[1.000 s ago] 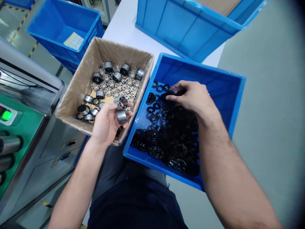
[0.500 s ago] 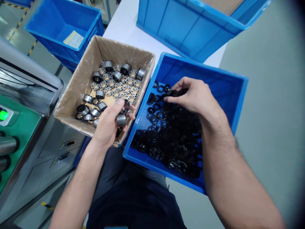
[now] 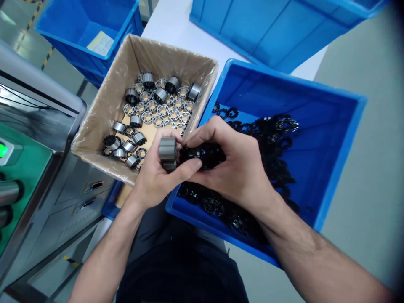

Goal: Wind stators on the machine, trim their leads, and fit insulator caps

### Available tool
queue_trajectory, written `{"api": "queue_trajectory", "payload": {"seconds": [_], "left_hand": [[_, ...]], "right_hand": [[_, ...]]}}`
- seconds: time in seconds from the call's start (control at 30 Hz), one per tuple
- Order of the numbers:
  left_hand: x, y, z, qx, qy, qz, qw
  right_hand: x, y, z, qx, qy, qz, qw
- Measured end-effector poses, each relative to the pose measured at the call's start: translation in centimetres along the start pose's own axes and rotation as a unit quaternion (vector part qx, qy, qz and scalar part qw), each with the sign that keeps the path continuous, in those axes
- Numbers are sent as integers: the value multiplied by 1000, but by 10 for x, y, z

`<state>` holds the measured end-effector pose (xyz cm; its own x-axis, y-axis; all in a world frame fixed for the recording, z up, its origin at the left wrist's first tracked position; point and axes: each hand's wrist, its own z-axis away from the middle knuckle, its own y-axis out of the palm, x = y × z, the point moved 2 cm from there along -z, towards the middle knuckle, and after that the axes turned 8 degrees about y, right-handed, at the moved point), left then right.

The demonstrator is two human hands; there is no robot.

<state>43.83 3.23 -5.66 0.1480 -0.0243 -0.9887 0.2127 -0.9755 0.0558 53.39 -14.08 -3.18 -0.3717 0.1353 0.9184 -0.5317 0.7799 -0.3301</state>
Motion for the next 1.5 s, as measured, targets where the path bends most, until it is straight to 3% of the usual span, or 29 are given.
{"api": "queue_trajectory", "payload": {"seconds": [0.13, 0.27, 0.5, 0.73, 1.17, 1.4, 1.43, 1.5], "left_hand": [[7, -2, 8, 6, -29, 44, 999], [2, 3, 13, -31, -72, 110, 991], [-8, 6, 13, -60, -108, 114, 986], [-10, 4, 15, -55, -121, 140, 981], [-10, 1, 14, 7, -104, 108, 989], [-8, 2, 13, 59, -101, 149, 982], [-8, 2, 10, 43, -95, 166, 981], [-8, 0, 1, -38, -68, 197, 977]], "right_hand": [[0, -5, -2, 47, -40, -42, 997], [2, -9, -5, 31, -60, -42, 997], [-2, -1, -3, 22, -76, -25, 997], [-2, 0, -4, 29, -86, -38, 995], [0, -6, 2, 34, -101, -4, 994], [3, -7, -1, 52, -30, -98, 993], [2, -9, -2, 42, -6, -124, 991], [-2, -11, -4, 4, 44, -168, 985]]}}
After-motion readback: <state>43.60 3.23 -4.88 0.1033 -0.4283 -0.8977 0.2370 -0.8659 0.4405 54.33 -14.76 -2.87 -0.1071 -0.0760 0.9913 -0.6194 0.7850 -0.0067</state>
